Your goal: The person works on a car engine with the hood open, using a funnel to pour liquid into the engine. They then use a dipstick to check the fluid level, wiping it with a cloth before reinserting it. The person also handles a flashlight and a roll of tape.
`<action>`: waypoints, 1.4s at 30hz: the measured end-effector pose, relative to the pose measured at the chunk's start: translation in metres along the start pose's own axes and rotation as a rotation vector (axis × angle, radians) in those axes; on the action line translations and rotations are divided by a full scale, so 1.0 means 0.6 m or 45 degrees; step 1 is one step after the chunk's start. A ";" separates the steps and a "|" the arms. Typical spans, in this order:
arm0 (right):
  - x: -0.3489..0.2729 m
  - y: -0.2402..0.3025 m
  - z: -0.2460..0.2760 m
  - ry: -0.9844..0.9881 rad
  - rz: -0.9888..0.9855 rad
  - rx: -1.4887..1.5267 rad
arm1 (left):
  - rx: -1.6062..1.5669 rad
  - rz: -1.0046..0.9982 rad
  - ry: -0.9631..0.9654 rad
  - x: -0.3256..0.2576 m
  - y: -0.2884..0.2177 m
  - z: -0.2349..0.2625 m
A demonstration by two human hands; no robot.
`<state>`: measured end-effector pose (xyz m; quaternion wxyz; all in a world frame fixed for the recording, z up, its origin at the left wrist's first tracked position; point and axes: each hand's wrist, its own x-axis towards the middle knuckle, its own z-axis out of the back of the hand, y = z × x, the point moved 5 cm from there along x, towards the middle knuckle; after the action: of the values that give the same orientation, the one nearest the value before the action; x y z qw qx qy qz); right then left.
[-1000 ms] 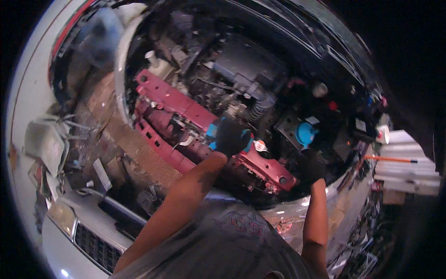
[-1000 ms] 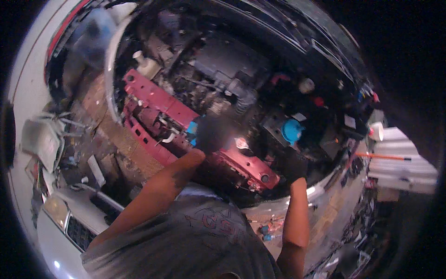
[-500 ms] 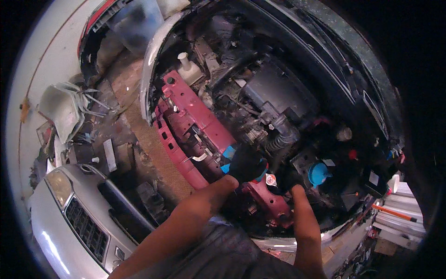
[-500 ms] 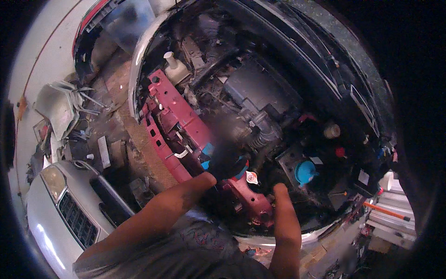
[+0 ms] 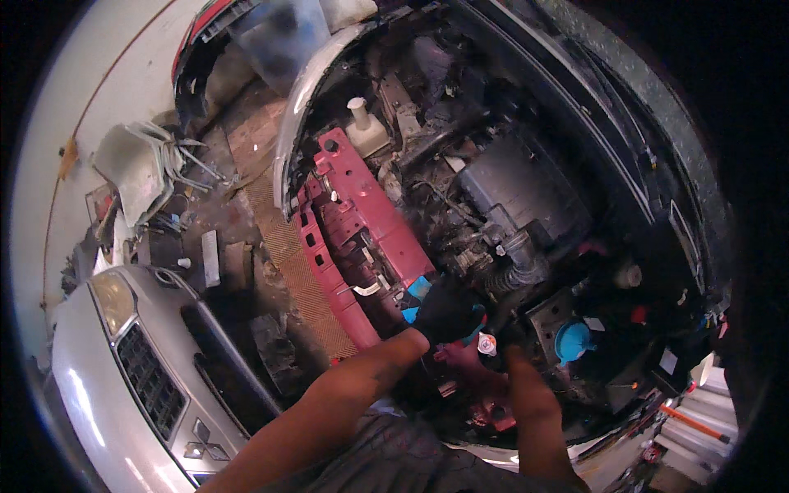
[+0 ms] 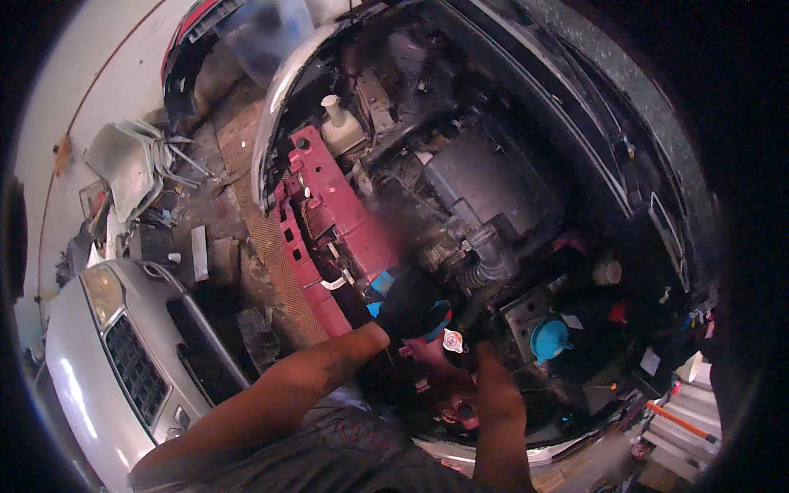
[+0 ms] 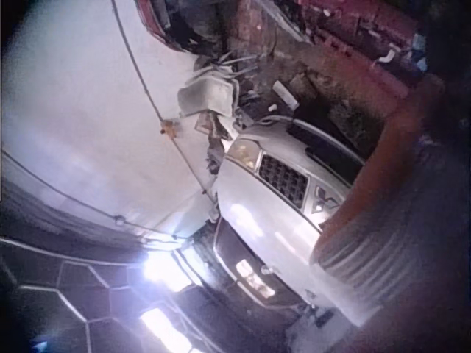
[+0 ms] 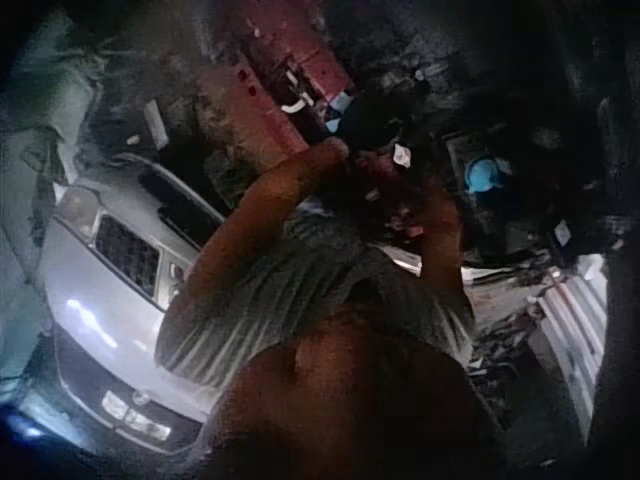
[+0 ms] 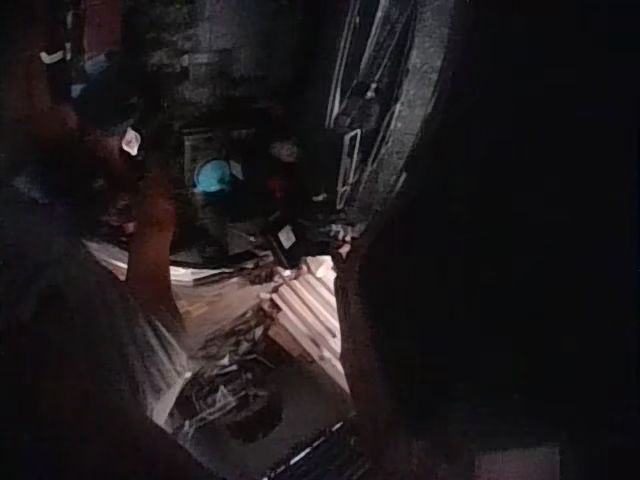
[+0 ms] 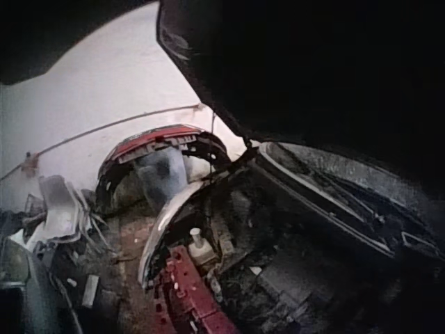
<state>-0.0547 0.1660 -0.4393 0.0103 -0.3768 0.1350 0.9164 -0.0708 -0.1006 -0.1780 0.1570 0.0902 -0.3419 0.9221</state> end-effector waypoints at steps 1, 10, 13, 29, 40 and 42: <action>-0.024 0.012 0.021 -0.027 0.041 0.017 | 0.031 -0.030 -0.035 0.000 0.001 -0.003; -0.308 0.173 0.277 0.167 0.296 -0.447 | 0.090 0.021 -0.040 -0.025 0.006 -0.001; -0.400 0.015 0.279 -0.260 0.488 -0.663 | 0.027 -0.031 0.071 -0.017 -0.001 -0.030; -0.953 0.123 0.408 -0.980 -0.040 0.674 | -1.951 -0.144 0.709 -0.098 -0.276 -0.004; -1.053 0.156 0.405 -1.099 0.181 0.416 | -2.416 0.101 1.126 -0.109 -0.378 0.120; -1.064 0.150 0.406 -1.155 0.140 0.343 | -2.354 0.086 1.151 -0.116 -0.391 0.178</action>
<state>0.2240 0.1945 0.1907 0.0686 0.0739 0.2539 0.9619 0.0830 -0.0185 0.0243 0.2529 -0.4310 -0.8292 0.2505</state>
